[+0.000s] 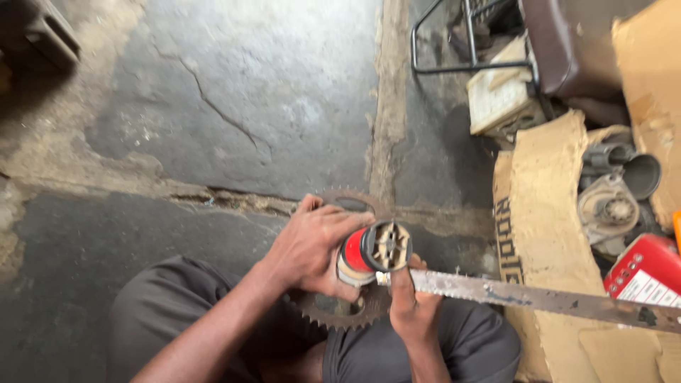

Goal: The person sits on the workshop floor holding a toothed sprocket wheel with a red cylindrical hub against their legs and repeatedly saws the edge of the hub using a hacksaw blade held by hand, repositioning the blade and part as they cut.

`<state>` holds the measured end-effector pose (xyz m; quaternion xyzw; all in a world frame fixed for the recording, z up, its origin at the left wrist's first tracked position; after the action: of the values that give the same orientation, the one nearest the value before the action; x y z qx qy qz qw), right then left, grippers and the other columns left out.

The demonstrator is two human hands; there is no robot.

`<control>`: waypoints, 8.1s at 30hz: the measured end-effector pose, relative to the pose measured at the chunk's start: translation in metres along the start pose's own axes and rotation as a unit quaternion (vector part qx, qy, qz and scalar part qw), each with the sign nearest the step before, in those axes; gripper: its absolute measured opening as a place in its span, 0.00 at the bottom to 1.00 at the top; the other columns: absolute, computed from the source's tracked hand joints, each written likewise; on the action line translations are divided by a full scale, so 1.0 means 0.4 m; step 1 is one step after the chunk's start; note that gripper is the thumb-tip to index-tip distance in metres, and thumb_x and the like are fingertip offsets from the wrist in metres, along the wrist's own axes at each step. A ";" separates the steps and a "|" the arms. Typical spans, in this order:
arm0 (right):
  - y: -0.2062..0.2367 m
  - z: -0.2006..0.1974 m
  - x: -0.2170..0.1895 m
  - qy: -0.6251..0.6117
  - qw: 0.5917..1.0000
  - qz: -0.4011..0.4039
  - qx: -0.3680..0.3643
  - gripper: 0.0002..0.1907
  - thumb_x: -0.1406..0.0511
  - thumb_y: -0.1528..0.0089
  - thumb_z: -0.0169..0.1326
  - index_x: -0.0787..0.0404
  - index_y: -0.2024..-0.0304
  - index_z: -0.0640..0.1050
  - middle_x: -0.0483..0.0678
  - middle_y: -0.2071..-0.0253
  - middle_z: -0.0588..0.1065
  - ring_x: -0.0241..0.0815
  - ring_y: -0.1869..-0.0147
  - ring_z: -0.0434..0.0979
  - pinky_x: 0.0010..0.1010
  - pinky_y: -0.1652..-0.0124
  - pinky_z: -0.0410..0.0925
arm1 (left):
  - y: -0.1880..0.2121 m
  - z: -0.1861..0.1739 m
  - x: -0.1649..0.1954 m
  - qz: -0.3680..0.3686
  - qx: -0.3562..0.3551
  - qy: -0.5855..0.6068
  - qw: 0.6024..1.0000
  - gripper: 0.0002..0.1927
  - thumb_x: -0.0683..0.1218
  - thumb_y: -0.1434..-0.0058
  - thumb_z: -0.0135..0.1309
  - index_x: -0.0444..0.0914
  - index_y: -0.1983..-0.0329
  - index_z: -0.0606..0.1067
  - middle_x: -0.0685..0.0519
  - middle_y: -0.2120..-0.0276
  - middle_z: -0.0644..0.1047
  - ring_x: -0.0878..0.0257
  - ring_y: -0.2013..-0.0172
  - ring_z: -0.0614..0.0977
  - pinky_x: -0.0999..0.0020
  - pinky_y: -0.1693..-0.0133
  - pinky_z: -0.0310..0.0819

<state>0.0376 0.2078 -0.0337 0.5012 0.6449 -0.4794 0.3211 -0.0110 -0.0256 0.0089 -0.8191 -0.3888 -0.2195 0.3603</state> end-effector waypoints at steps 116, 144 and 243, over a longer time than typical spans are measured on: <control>-0.072 -0.035 0.013 -0.101 0.988 0.082 -0.082 0.17 0.59 0.34 0.56 0.68 0.68 0.77 0.44 0.78 0.73 0.28 0.77 0.71 0.22 0.78 0.64 | 0.006 -0.022 0.002 -0.014 -0.009 0.024 1.000 0.55 0.68 0.71 0.71 0.42 0.39 0.72 0.51 0.58 0.81 0.54 0.54 0.81 0.55 0.49 0.61; -0.044 -0.007 -0.020 -0.064 0.995 0.064 -0.032 0.22 0.54 0.33 0.55 0.68 0.66 0.78 0.42 0.81 0.72 0.28 0.79 0.70 0.21 0.79 0.62 | 0.010 -0.020 0.007 -0.046 -0.033 0.017 0.998 0.54 0.67 0.72 0.70 0.42 0.39 0.73 0.50 0.62 0.81 0.53 0.56 0.81 0.56 0.50 0.61; -0.017 -0.024 0.005 -0.078 0.997 0.014 -0.025 0.13 0.64 0.33 0.54 0.70 0.55 0.77 0.41 0.72 0.73 0.26 0.72 0.68 0.21 0.74 0.59 | 0.019 -0.017 0.008 -0.010 -0.008 0.018 1.000 0.60 0.70 0.75 0.71 0.42 0.36 0.72 0.51 0.58 0.81 0.53 0.55 0.80 0.56 0.50 0.60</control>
<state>0.0312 0.2173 -0.0303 0.4629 0.6231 -0.4959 0.3893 -0.0037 -0.0326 0.0120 -0.8141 -0.3882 -0.2410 0.3583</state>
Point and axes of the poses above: each hand's wrist, its own y-axis away from the middle knuckle, its own z-axis out of the palm, x = y × z, the point moved 1 cm from there along -y, towards the middle knuckle
